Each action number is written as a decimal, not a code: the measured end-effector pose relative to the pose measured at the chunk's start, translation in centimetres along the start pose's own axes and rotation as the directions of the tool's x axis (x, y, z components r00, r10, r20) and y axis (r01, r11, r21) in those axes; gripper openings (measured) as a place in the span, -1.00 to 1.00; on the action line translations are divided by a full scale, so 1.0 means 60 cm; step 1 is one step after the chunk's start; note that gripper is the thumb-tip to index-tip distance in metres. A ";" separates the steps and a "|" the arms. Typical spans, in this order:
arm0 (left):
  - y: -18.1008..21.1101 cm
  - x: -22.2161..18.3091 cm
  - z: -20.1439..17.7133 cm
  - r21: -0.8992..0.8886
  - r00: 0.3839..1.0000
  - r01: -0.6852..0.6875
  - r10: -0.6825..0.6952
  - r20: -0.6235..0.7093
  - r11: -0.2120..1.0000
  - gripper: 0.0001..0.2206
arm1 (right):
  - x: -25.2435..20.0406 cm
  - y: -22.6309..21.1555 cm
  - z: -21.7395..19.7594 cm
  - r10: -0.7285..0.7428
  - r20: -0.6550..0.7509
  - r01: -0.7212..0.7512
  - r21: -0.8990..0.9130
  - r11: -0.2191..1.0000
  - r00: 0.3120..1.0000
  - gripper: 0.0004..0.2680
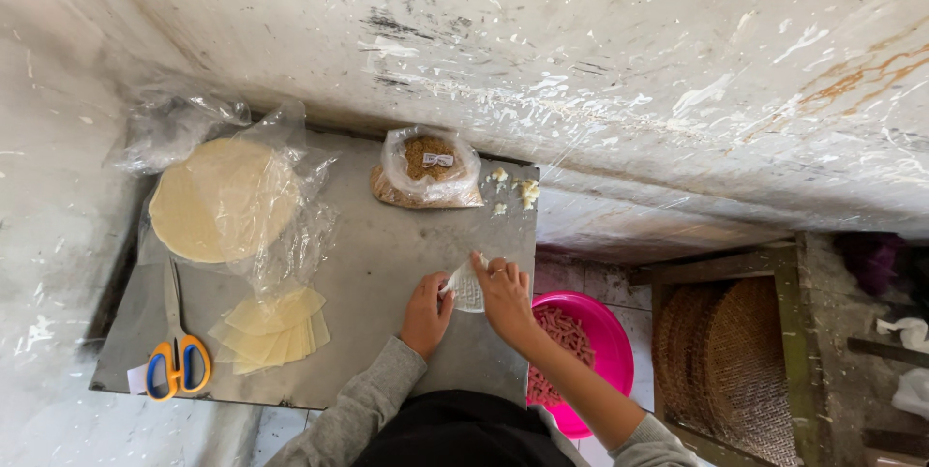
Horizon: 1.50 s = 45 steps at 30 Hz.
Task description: The person places a small amount of filling onto a square wrapper, rolls it tightly into a thin cylinder, and then stacks the finished rolls into a plastic bag.
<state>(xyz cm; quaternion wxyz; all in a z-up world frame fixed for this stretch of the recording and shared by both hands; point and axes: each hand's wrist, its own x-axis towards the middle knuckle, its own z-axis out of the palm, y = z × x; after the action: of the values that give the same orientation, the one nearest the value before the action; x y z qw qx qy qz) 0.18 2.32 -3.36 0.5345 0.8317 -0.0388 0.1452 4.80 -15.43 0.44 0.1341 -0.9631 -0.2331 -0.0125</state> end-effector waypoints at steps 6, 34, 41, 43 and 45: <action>0.003 0.000 -0.002 -0.005 0.999 0.048 -0.047 0.025 0.999 -0.74 | -0.007 0.004 -0.009 0.044 0.018 -0.046 0.134 0.990 0.999 -0.48; 0.008 -0.002 -0.004 -0.011 0.994 0.096 -0.095 0.047 0.995 -0.73 | 0.156 0.132 -0.027 0.097 -0.279 -0.116 -0.052 0.992 0.955 -0.48; 0.013 0.001 -0.006 0.013 1.000 0.020 -0.020 0.021 1.000 -0.73 | 0.181 0.129 -0.013 0.056 -0.240 -0.074 -0.066 0.995 0.969 -0.57; 0.015 0.000 -0.005 0.015 1.000 0.015 -0.015 0.009 1.000 -0.73 | 0.174 0.125 -0.025 0.099 -0.267 -0.111 -0.032 0.993 0.959 -0.65; 0.017 0.001 -0.008 0.004 0.999 0.033 -0.033 0.018 0.999 -0.73 | 0.160 0.113 -0.035 0.119 -0.260 -0.119 0.016 0.993 0.958 -0.66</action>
<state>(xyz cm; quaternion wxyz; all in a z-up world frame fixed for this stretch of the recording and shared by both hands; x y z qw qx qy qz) -0.06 2.34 -2.23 0.5350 0.8344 -0.0297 0.1288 16.53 -17.51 1.61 0.1642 -0.9653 -0.1552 -0.1310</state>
